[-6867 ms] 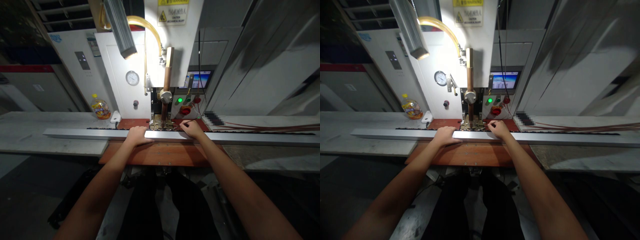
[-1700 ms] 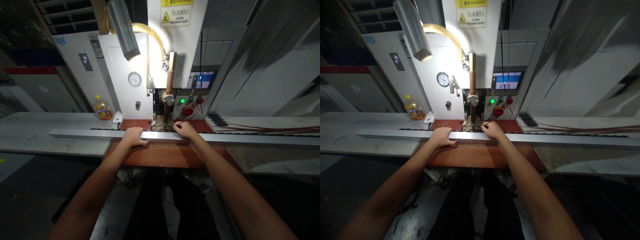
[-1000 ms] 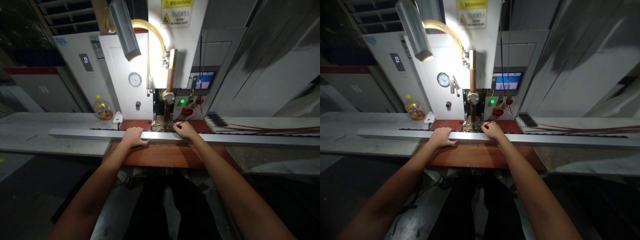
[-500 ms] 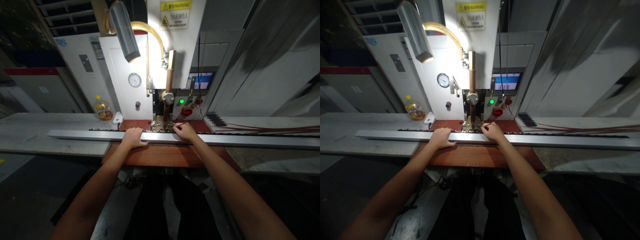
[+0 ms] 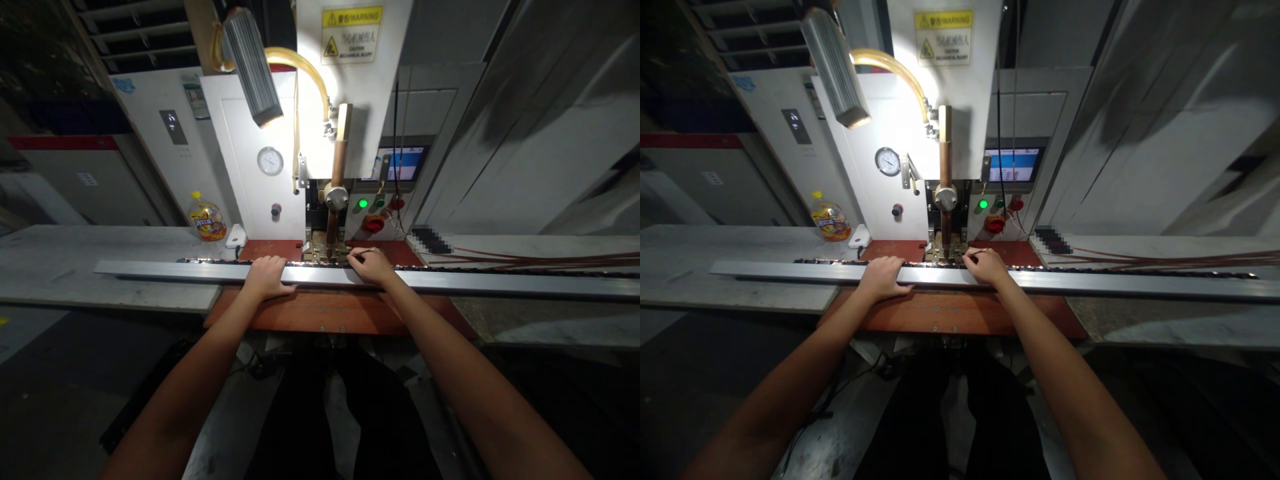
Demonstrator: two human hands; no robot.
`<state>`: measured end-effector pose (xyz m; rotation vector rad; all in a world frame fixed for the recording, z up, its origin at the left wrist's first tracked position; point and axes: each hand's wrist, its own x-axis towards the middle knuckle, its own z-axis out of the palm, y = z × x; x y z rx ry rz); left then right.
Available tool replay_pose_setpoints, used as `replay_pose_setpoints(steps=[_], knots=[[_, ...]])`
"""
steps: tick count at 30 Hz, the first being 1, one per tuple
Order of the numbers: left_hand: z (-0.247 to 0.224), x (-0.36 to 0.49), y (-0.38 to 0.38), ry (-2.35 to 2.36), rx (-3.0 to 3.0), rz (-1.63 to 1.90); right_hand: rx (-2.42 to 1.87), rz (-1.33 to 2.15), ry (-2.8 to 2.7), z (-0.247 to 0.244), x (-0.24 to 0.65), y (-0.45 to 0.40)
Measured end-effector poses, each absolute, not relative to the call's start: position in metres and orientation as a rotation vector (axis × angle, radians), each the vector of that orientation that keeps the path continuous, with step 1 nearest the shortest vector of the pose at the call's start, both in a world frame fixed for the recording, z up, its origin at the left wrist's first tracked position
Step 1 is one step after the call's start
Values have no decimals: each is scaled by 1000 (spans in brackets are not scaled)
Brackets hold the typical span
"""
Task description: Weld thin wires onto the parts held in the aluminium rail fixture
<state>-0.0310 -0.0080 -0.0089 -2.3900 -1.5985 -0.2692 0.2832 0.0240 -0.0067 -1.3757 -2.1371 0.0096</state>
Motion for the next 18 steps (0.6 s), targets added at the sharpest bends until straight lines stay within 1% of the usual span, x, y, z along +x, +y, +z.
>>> replay_pose_setpoints(steps=[18], knots=[[-13, -29, -6, -1553, -2379, -286, -1324, 15, -2121, -8, 287, 24]])
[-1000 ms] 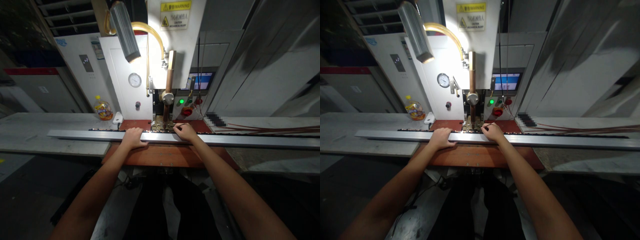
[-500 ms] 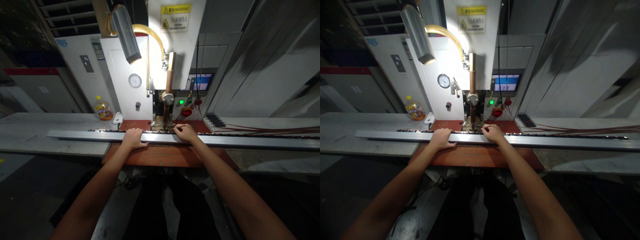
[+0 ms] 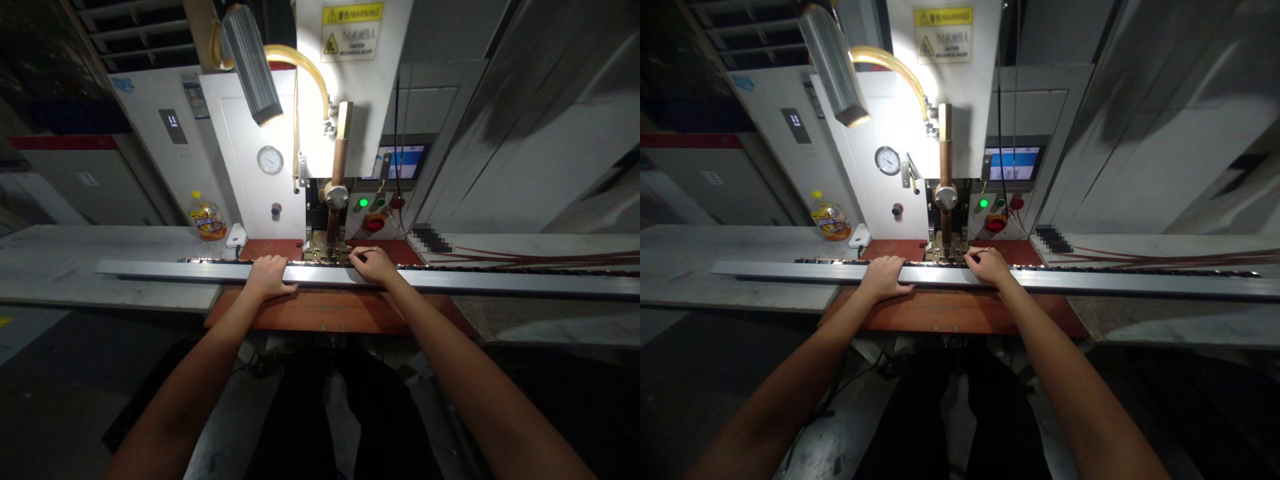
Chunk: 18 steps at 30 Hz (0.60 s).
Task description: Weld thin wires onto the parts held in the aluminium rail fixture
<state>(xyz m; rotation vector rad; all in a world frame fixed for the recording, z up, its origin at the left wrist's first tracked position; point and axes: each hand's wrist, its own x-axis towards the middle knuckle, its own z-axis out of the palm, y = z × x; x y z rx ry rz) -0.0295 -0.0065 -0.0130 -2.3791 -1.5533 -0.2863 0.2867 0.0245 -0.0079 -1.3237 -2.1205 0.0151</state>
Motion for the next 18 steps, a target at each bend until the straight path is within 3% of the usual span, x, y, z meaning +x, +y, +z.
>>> replay_pose_setpoints(steps=[18], knots=[[-15, -24, -6, -1536, -2379, -310, -1260, 33, -2089, -11, 295, 26]])
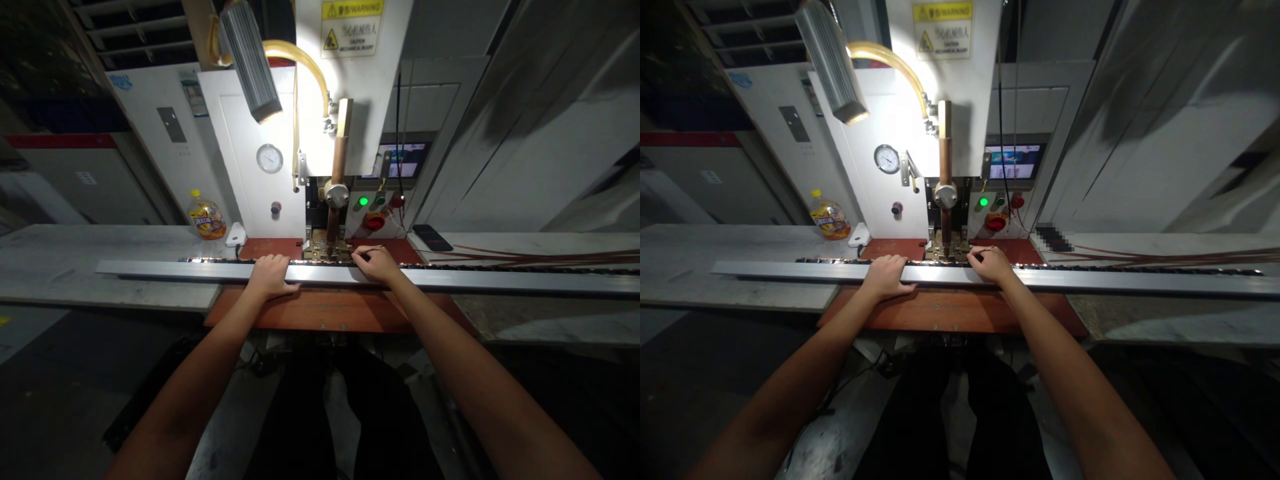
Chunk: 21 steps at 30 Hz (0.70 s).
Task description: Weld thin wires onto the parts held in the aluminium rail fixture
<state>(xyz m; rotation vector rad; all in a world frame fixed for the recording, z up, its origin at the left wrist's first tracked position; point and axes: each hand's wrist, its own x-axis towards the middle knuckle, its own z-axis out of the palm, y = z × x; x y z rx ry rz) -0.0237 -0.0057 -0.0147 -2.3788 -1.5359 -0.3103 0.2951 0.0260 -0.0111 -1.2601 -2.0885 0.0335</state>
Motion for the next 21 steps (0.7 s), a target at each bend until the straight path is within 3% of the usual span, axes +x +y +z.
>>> replay_pose_setpoints(steps=[21], knots=[[-13, -12, -7, -1542, -2383, -283, -1268, 57, -2093, -7, 304, 22]])
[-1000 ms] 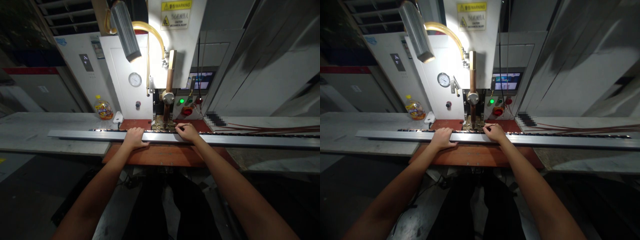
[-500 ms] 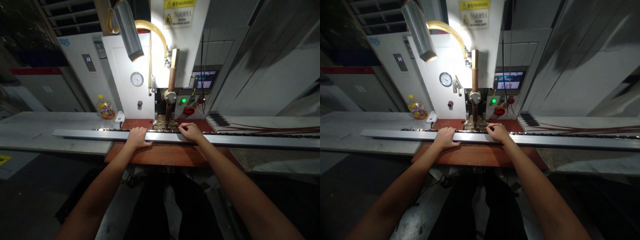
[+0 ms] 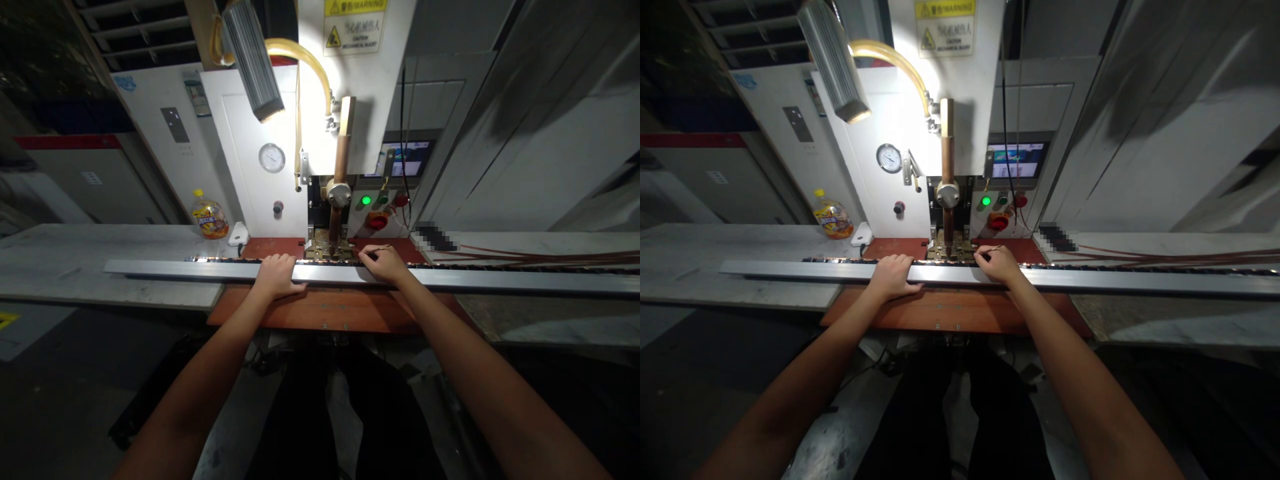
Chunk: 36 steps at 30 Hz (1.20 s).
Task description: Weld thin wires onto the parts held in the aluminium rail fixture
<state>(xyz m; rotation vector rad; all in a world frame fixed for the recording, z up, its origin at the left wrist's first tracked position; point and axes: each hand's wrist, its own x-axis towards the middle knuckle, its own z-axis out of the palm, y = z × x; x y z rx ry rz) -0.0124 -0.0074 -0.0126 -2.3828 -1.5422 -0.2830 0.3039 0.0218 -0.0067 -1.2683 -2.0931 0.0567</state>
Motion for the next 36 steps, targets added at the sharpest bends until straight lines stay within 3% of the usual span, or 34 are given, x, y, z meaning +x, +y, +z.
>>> replay_pose_setpoints(steps=[36], knots=[[-14, -3, -8, -1564, -2401, -314, -1272, 77, -2078, -4, 312, 18]])
